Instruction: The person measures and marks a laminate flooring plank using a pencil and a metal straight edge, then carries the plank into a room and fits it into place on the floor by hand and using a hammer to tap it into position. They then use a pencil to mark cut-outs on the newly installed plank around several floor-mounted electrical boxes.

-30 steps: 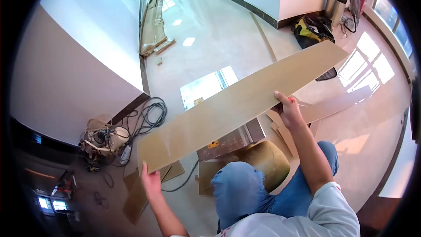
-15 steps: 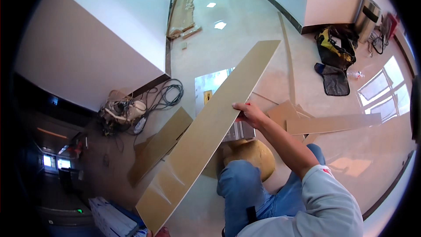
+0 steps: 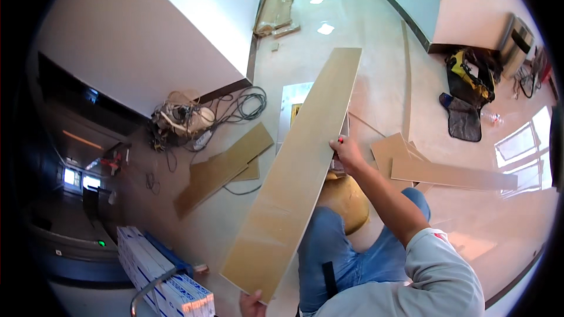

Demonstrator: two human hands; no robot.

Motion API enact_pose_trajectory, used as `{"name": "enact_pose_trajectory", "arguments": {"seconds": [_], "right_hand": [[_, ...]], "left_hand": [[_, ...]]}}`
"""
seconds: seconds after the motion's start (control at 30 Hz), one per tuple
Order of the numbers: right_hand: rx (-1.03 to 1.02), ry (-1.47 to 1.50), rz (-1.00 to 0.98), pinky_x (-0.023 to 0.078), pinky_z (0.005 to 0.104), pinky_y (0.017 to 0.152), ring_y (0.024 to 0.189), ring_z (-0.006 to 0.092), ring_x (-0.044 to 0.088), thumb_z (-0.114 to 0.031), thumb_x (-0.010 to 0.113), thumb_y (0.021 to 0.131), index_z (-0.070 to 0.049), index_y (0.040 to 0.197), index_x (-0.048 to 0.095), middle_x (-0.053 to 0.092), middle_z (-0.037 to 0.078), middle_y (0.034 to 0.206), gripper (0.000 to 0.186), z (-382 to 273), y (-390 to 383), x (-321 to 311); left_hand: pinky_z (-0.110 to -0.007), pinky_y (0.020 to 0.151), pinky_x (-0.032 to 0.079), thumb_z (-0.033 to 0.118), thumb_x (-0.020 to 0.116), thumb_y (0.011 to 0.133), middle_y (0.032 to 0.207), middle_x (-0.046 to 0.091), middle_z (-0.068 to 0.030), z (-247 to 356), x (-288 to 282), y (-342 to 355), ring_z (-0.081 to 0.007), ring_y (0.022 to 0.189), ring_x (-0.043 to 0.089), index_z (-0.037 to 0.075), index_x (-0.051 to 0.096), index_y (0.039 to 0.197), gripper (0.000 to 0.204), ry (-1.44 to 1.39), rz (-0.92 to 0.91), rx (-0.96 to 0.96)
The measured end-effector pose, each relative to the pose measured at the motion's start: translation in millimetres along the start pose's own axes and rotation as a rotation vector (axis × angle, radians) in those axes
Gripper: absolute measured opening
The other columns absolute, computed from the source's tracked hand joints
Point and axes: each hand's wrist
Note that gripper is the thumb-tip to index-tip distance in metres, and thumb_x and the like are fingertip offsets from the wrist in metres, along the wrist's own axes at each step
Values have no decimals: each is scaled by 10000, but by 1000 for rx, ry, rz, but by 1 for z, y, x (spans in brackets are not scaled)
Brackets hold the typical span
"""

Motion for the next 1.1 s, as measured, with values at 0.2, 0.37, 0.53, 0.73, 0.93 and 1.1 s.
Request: {"name": "enact_pose_trajectory", "arguments": {"seconds": [0.2,0.37,0.53,0.73,0.93,1.1], "right_hand": [[-158,-140,152,427,321,547,675,106,539,-170,549,921,10,911,618,568,22,740,193,31,65,-9],[-125,-263,151,438,327,551,648,129,550,-219,572,923,26,909,604,595,57,761,248,24,65,19],[52,-370,197,502,331,581,650,187,622,-312,620,932,55,963,631,645,111,767,368,37,-46,59],[-75,-696,225,481,326,601,648,168,598,-320,648,916,31,930,633,621,105,732,351,35,-150,90],[-91,-742,318,473,361,637,682,212,595,-304,665,884,52,975,618,609,162,726,370,33,-137,98],[-75,-768,357,446,340,539,576,159,555,-279,656,901,46,923,630,583,117,652,327,22,-111,92]], "left_hand": [[-425,962,499,58,733,742,1278,564,-156,-13,25,51,-307,1092,604,-42,461,1345,669,208,-294,-169],[-332,808,505,34,670,836,1139,617,-120,-25,67,92,-244,978,625,12,558,1196,378,110,-404,-131],[-330,599,547,49,656,864,999,668,-126,-31,95,150,-228,760,671,6,563,1192,344,73,-553,-235],[-236,489,508,164,660,921,859,692,-128,-7,151,179,-171,632,669,-22,607,1091,258,143,-624,-294],[-277,544,544,230,590,968,887,685,-159,5,138,230,-197,704,683,-39,590,1081,291,82,-819,-379],[-296,591,548,244,540,989,872,665,-149,48,140,269,-183,692,654,-57,547,1186,360,235,-709,-66]]}}
Point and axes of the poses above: each hand's wrist, its own y-axis towards the middle knuckle, its own x-axis out of the palm, z = x × y
